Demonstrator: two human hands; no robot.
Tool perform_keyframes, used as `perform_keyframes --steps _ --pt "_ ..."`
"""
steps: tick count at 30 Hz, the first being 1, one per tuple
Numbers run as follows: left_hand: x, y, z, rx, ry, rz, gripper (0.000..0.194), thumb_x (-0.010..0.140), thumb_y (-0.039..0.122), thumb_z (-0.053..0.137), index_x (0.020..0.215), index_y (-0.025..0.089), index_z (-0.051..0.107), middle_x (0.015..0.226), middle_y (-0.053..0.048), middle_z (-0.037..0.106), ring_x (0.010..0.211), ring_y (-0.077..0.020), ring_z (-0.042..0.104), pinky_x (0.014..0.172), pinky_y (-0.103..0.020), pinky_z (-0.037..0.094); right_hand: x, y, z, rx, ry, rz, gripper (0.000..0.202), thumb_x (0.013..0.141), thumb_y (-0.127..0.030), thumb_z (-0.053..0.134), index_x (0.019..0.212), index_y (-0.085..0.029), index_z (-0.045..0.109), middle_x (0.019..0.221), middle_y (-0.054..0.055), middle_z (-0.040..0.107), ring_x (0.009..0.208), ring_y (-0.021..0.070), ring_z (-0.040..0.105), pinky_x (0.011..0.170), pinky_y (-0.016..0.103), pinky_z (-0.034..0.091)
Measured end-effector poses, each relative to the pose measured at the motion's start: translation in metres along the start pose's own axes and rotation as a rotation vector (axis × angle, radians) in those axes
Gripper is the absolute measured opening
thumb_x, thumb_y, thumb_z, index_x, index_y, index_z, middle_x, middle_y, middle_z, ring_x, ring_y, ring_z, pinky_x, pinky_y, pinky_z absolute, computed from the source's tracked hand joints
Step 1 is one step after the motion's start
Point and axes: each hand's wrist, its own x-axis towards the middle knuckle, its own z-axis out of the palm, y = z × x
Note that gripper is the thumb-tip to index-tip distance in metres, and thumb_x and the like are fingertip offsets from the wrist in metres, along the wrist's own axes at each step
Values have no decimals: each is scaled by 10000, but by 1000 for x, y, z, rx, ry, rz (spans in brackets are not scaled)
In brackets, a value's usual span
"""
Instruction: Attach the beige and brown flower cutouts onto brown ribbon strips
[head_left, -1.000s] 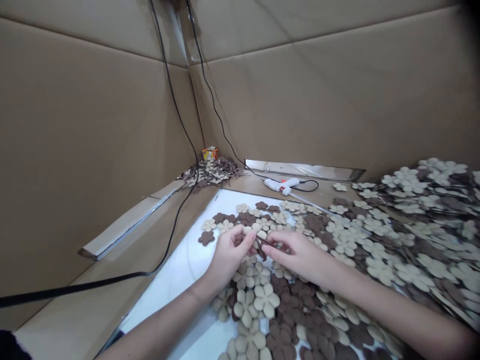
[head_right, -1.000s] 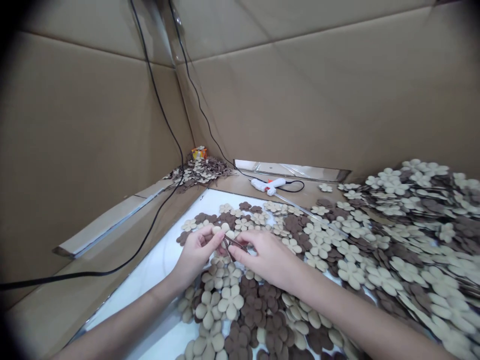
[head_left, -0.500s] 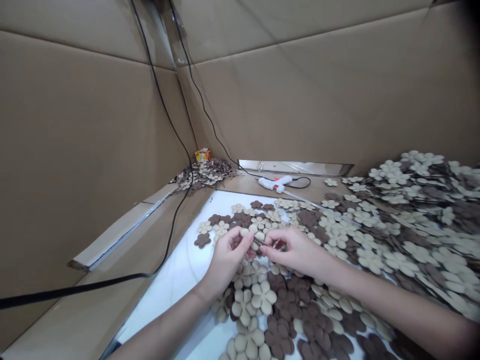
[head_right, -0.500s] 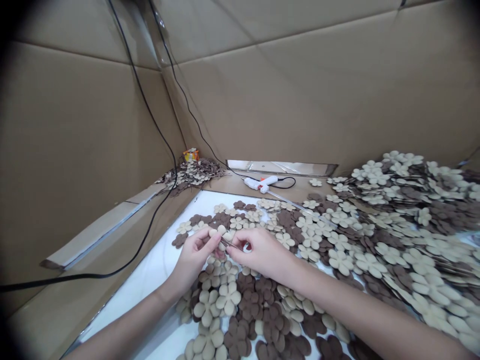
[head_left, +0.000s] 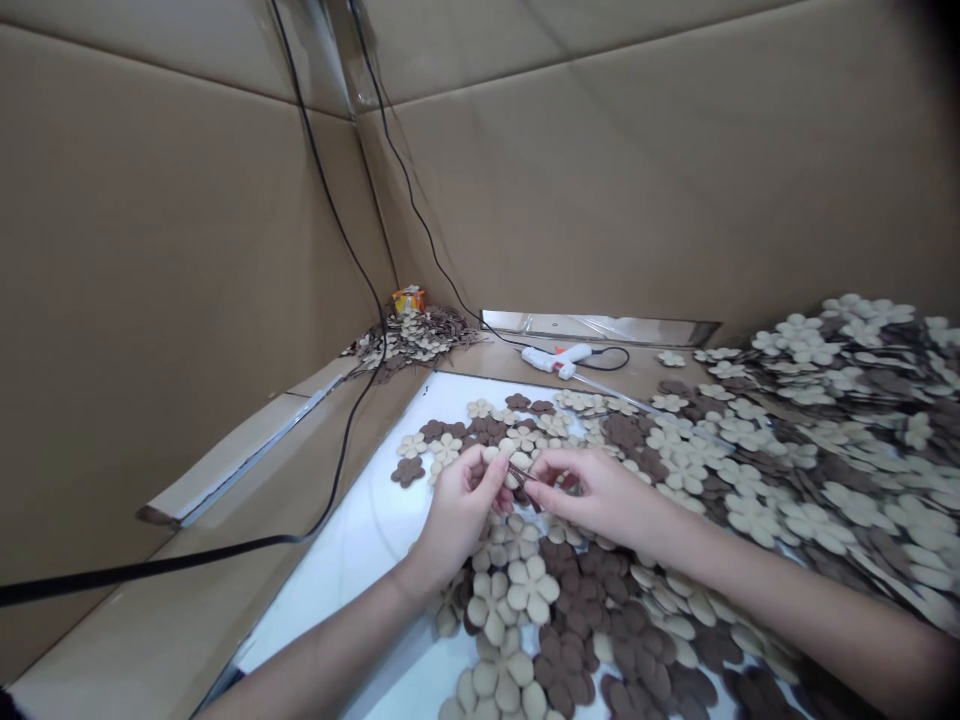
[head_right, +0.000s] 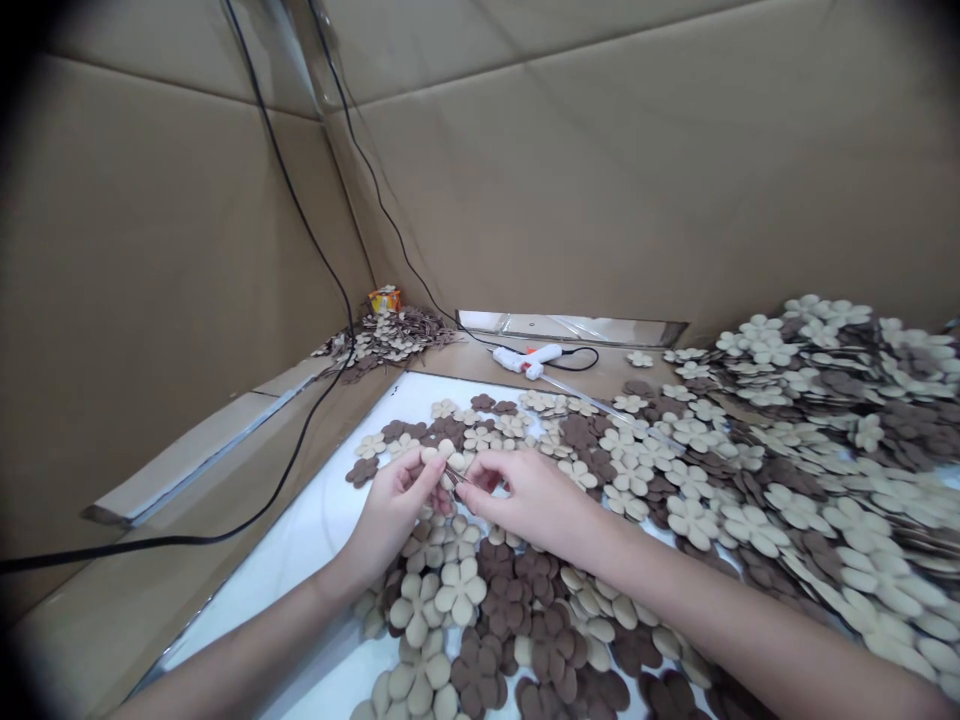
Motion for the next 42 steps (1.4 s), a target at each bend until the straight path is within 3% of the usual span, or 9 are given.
perform_keyframes --steps 4,12,23,35,42 --pt "0 0 -2 20 16 17 307 847 432 524 684 173 521 579 38 555 565 -113 553 581 -229 434 -2 -3 -2 -46 60 -24 187 858 -305 499 802 -199 642 784 3 662 731 150 573 650 240 382" --pt "2 0 -3 6 -26 -2 306 867 422 499 698 171 539 591 29 570 554 -120 564 574 -239 431 4 1 -7 129 -41 52 258 876 -313 481 749 -162 647 767 7 654 718 144 565 635 237 383" --pt "2 2 -6 -82 -58 -56 293 881 396 488 708 164 533 603 24 571 563 -111 566 578 -220 432 10 15 -7 249 -75 95 276 857 -346 509 735 -146 655 772 30 645 733 157 566 655 244 407" --pt "3 1 -7 -163 -95 -72 337 909 405 421 703 163 534 609 16 573 553 -116 561 569 -234 444 9 14 -9 270 -75 120 261 864 -352 514 754 -157 648 788 25 661 751 168 589 675 250 422" --pt "3 0 -7 -148 -143 -86 268 858 392 533 731 156 552 623 22 594 540 -95 570 553 -203 438 7 16 -10 253 -82 101 275 869 -371 506 774 -155 647 811 33 660 776 177 593 680 256 423"
